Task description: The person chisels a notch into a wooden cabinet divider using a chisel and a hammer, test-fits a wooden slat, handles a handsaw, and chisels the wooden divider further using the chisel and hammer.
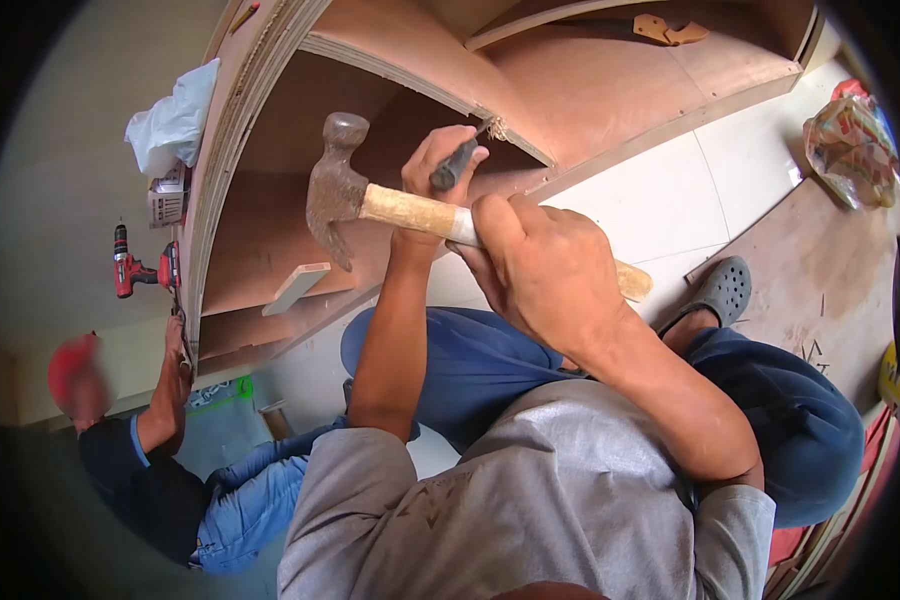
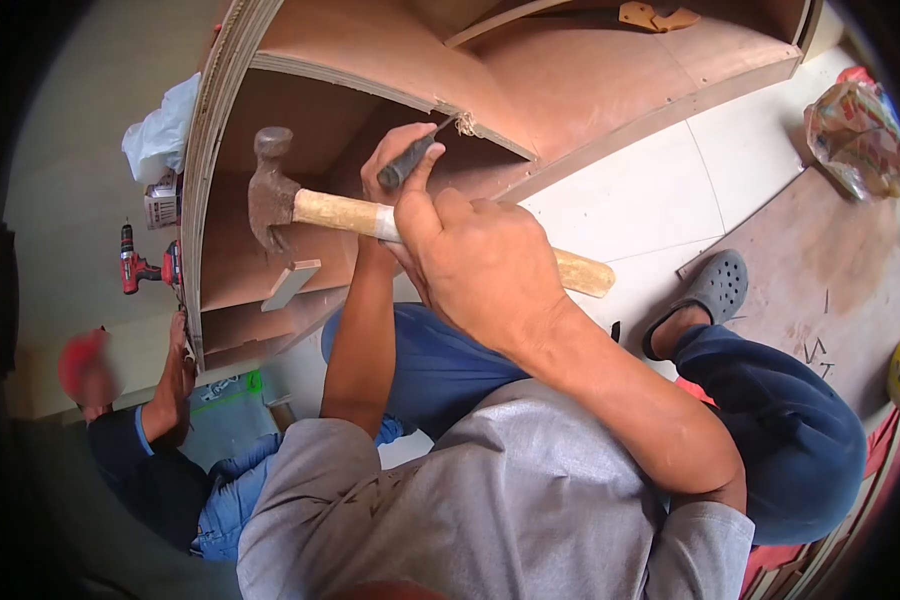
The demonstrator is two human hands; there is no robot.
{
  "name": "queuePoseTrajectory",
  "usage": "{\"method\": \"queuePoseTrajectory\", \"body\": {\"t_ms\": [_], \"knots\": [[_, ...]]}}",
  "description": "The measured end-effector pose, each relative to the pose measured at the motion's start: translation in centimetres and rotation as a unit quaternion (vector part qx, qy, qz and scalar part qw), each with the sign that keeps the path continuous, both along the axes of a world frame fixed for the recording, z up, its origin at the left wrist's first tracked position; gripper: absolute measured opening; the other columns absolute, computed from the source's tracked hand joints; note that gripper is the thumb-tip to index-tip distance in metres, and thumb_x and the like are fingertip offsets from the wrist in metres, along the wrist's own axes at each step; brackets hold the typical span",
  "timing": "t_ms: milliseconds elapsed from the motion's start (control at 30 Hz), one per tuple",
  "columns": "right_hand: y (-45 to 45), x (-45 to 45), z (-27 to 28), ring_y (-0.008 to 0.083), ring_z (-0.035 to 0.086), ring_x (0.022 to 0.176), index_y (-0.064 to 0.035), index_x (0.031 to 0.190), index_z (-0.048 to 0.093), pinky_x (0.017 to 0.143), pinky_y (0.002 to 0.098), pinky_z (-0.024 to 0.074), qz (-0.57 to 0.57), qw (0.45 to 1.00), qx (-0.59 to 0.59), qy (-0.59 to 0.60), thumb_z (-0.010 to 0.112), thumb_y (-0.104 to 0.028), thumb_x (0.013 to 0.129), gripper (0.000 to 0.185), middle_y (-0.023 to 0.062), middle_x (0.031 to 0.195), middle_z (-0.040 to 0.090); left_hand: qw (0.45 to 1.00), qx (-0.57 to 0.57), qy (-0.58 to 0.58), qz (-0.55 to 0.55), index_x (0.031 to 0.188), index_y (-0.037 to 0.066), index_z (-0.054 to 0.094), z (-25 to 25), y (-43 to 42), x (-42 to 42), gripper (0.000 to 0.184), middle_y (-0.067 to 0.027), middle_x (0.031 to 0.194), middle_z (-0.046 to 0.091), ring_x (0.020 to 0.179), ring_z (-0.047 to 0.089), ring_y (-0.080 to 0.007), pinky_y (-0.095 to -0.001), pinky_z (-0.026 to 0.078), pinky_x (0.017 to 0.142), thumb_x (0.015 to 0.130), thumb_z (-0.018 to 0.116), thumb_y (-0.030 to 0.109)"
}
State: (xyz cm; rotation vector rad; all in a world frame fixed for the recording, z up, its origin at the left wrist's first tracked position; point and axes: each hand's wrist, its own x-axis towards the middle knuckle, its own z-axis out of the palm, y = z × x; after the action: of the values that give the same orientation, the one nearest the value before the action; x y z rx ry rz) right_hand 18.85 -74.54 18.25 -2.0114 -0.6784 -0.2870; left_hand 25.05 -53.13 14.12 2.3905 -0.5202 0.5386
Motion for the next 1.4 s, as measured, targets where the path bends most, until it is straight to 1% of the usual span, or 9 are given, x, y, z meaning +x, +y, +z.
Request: {"method": "queuePoseTrajectory", "body": {"t_ms": [133,467,667,800,967,1133,1267,1333,1400], "knots": [[0.4,0.1,-0.5,0.0319,0.066,0.063,-0.0036,0.092,0.052,0.054,0.0423,0.0533,0.013,1.0,0.019,0.018,0.068,-0.027,0.092,0.028,0.0129,0.074,0.06,0.997,-0.021,-0.073,0.006,0.113,0.003,0.067,-0.1,0.7,-0.6,0.028,-0.0161,0.104,0.071,0.092,0.069,-0.0284,-0.0362,0.056,0.081,0.088,0.078,0.006],[0.8,-0.3,-0.7,0.0322,0.067,0.065,-0.0042,0.093,0.053,0.057,0.0436,0.0536,0.031,0.999,0.001,0.037,0.07,-0.027,0.091,0.028,0.014,0.075,0.062,0.997,-0.027,-0.054,0.04,0.112,0.003,0.066,-0.4,0.5,-0.2,0.026,-0.0149,0.106,0.071,0.093,0.07,-0.0298,-0.0376,0.056,0.083,0.09,0.077,0.01],[-0.1,0.3,-1.6,0.0315,0.067,0.065,-0.0052,0.093,0.053,0.057,0.0431,0.0542,0.027,0.999,0.023,-0.037,0.068,-0.028,0.091,0.028,0.0138,0.075,0.062,0.997,0.006,-0.062,0.034,0.109,0.004,0.066,0.1,-0.5,-0.1,0.026,-0.0151,0.103,0.07,0.092,0.069,-0.0328,-0.0386,0.056,0.083,0.086,0.078,0.006],[-0.1,1.1,-2.8,0.0307,0.068,0.065,-0.0068,0.091,0.052,0.056,0.0405,0.0544,-0.031,0.989,-0.119,0.087,0.067,-0.027,0.093,0.025,0.0137,0.076,0.062,0.994,0.072,-0.077,0.016,0.109,0.0,0.066,-1.5,1.1,0.8,0.024,-0.0137,0.104,0.072,0.095,0.07,-0.0261,-0.0359,0.056,0.085,0.091,0.077,0.012],[-0.3,0.4,-1.5,0.031,0.065,0.062,-0.0067,0.089,0.052,0.054,0.0417,0.0525,-0.02,0.999,0.024,-0.013,0.07,-0.028,0.091,0.028,0.0118,0.072,0.059,0.998,0.0,-0.058,-0.012,0.111,0.003,0.067,-0.8,0.1,-0.2,0.026,-0.0152,0.105,0.071,0.096,0.069,-0.0274,-0.0359,0.056,0.086,0.088,0.078,0.006],[0.1,0.1,-1.2,0.0304,0.064,0.062,-0.006,0.088,0.052,0.055,0.0425,0.0518,-0.006,0.999,0.052,-0.016,0.072,-0.026,0.09,0.029,0.0114,0.072,0.057,0.998,-0.032,-0.037,0.027,0.114,0.003,0.065,0.3,0.3,-0.2,0.03,-0.0171,0.105,0.07,0.096,0.069,-0.0311,-0.0385,0.056,0.085,0.086,0.078,0.001],[0.0,0.2,-1.4,0.0304,0.064,0.062,-0.0058,0.088,0.052,0.055,0.0427,0.0515,-0.014,0.999,0.043,-0.001,0.072,-0.025,0.089,0.028,0.012,0.072,0.057,0.996,0.014,-0.092,-0.009,0.11,0.001,0.066,0.3,-0.4,-0.1,0.024,-0.0168,0.105,0.07,0.093,0.069,-0.0323,-0.0381,0.056,0.084,0.089,0.076,0.006],[-0.2,0.0,-1.5,0.0308,0.064,0.062,-0.0059,0.088,0.052,0.056,0.0426,0.0519,0.0,0.998,0.054,-0.018,0.071,-0.025,0.089,0.028,0.0122,0.072,0.058,0.996,0.013,-0.064,0.053,0.108,0.002,0.068,0.9,-0.5,-0.1,0.023,-0.013,0.104,0.073,0.092,0.07,-0.0245,-0.0357,0.056,0.085,0.09,0.078,0.014],[-0.1,0.2,-1.9,0.0311,0.064,0.062,-0.006,0.088,0.052,0.056,0.0425,0.0522,0.014,0.997,0.067,-0.037,0.071,-0.026,0.09,0.027,0.0124,0.072,0.058,0.997,0.006,-0.039,0.069,0.108,0.003,0.068,1.1,-0.7,-0.4,0.025,-0.0125,0.103,0.073,0.091,0.071,-0.0252,-0.0358,0.056,0.084,0.09,0.079,0.015]]}}
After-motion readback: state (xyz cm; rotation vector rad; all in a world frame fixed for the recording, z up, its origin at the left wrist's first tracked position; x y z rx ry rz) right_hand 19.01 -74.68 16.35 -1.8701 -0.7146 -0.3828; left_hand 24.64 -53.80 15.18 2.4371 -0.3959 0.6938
